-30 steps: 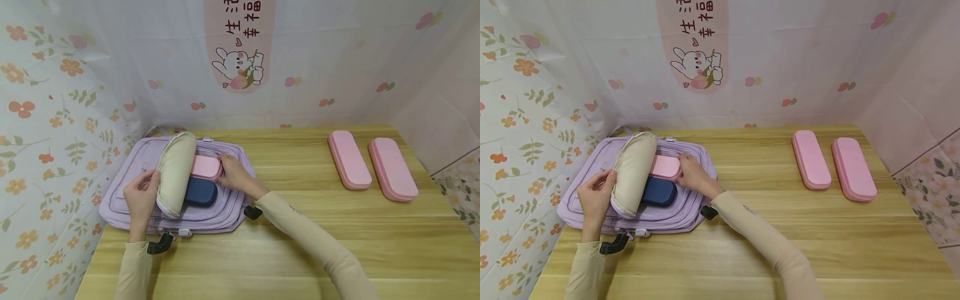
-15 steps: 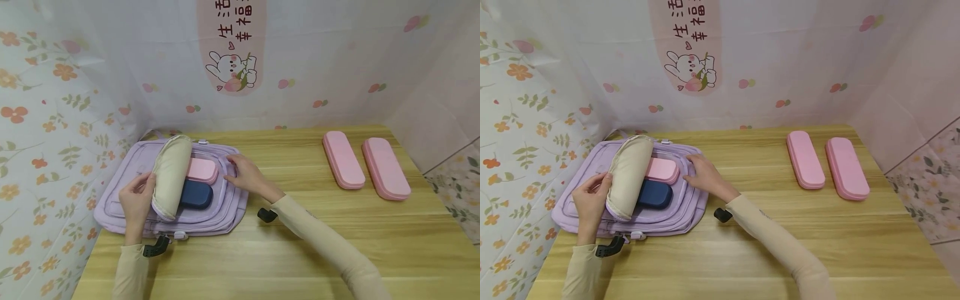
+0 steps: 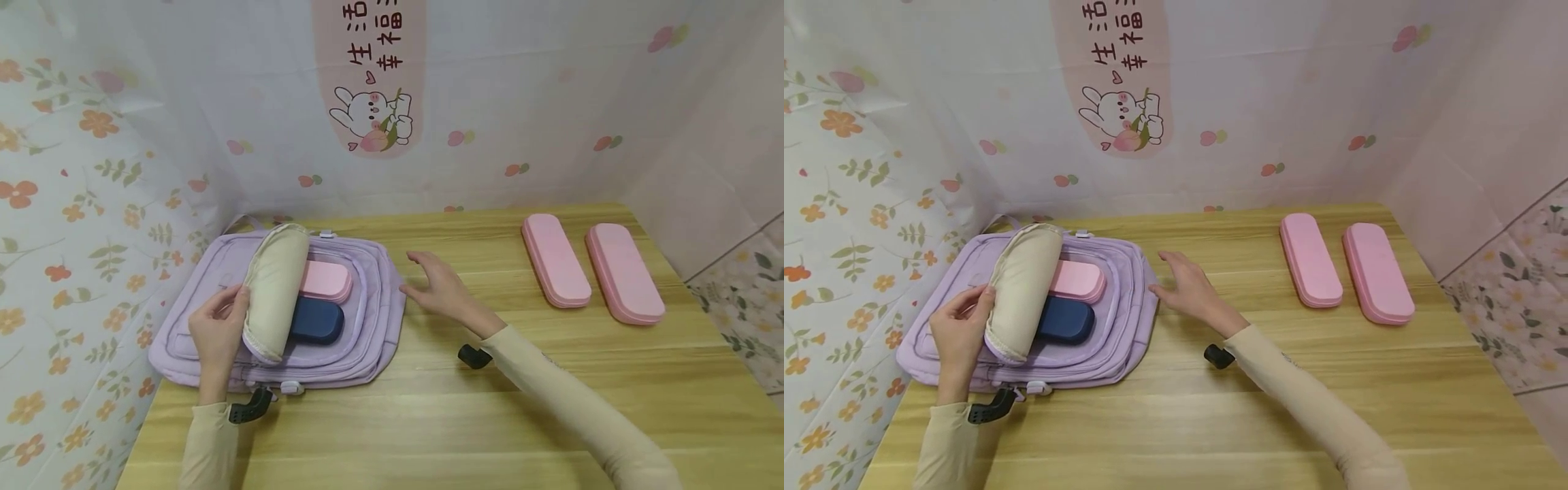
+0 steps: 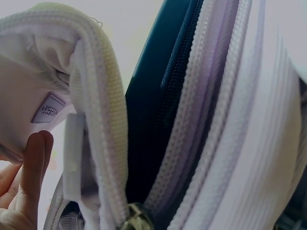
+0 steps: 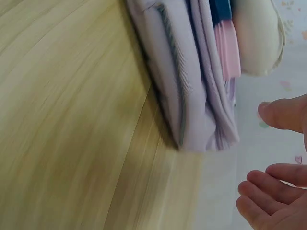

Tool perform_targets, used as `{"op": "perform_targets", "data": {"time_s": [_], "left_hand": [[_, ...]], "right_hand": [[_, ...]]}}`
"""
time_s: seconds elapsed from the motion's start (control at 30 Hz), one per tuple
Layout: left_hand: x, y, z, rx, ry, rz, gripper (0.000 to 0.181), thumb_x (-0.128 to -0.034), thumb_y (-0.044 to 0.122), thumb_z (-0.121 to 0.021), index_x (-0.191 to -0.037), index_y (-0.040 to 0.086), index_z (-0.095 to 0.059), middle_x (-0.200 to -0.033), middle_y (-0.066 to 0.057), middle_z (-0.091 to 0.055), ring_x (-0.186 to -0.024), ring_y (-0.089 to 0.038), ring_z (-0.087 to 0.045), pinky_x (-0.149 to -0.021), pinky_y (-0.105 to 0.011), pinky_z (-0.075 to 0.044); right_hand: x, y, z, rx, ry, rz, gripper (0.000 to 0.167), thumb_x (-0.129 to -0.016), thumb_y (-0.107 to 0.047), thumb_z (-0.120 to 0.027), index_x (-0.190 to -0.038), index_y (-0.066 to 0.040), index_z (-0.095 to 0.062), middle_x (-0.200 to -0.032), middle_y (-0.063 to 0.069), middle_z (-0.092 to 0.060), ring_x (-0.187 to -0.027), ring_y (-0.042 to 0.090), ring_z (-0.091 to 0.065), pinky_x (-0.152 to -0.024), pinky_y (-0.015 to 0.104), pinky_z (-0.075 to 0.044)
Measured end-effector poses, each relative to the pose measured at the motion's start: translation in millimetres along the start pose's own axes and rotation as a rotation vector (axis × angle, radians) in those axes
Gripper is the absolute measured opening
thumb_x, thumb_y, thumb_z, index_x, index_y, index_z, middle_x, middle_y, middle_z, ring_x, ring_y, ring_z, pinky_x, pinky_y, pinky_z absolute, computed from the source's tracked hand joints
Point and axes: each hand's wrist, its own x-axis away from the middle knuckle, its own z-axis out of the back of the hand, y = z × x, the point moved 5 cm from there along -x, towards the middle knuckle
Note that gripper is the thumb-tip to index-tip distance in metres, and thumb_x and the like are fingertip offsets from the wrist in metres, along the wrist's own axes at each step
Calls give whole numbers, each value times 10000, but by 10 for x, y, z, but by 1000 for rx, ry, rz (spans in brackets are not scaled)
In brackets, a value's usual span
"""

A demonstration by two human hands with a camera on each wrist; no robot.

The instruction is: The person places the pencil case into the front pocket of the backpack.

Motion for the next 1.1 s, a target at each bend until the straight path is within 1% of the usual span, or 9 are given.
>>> {"op": "perform_targets", "data": {"time_s": [0.13,0.3,0.5,0.67,0.73,0.87,0.97,1.1], "left_hand": [[-5,-6,6,7,1,-4,212,-904,57,-737,-1024,-117,-745,-775,297,-683,-710,114,-680,-700,-82,-548],[-9,-15,9,2,8,9,223,-903,61,-738,-1035,-119,-742,-770,302,-680,-709,116,-680,-697,-79,-546],[-7,-16,-3,-9,8,12,234,-903,72,-742,-1037,-119,-740,-773,313,-677,-711,115,-680,-698,-79,-545],[6,1,-19,-10,6,9,255,-906,85,-740,-1041,-131,-734,-768,307,-677,-707,107,-684,-684,-78,-545],[10,3,-21,-12,6,10,258,-909,96,-739,-1040,-127,-737,-765,305,-675,-702,102,-686,-675,-79,-546],[14,2,-19,-22,7,11,255,-916,117,-738,-1036,-108,-747,-767,320,-667,-706,103,-686,-672,-79,-547],[13,6,-17,-28,6,10,255,-921,119,-736,-1041,-106,-747,-776,332,-668,-720,108,-685,-686,-77,-546],[14,-1,-17,-27,7,12,245,-919,107,-735,-1049,-101,-748,-779,336,-669,-730,116,-683,-694,-73,-542]], "right_hand": [[75,113,104,29,7,-10,695,-910,-239,-758,-1455,70,-457,-1427,256,-547,-1341,406,-521,-1129,542,-431],[160,247,246,49,21,-56,724,-918,-266,-752,-1477,59,-427,-1488,263,-485,-1394,419,-463,-1157,554,-396],[273,419,434,62,60,-108,746,-919,-266,-749,-1495,53,-400,-1502,262,-464,-1395,432,-451,-1153,574,-389],[370,568,546,104,84,-122,743,-908,-244,-756,-1474,90,-409,-1482,297,-467,-1376,459,-459,-1141,590,-395],[414,640,584,116,92,-139,739,-908,-232,-753,-1468,103,-407,-1481,308,-460,-1374,469,-452,-1142,597,-388],[514,786,672,113,102,-202,751,-922,-217,-740,-1481,118,-365,-1505,332,-406,-1392,491,-406,-1150,619,-360],[593,878,759,115,116,-249,766,-925,-200,-738,-1481,140,-335,-1498,366,-376,-1381,526,-385,-1133,651,-354],[716,1015,881,158,150,-308,791,-919,-209,-742,-1473,165,-318,-1476,400,-371,-1355,553,-383,-1104,679,-360]]}}
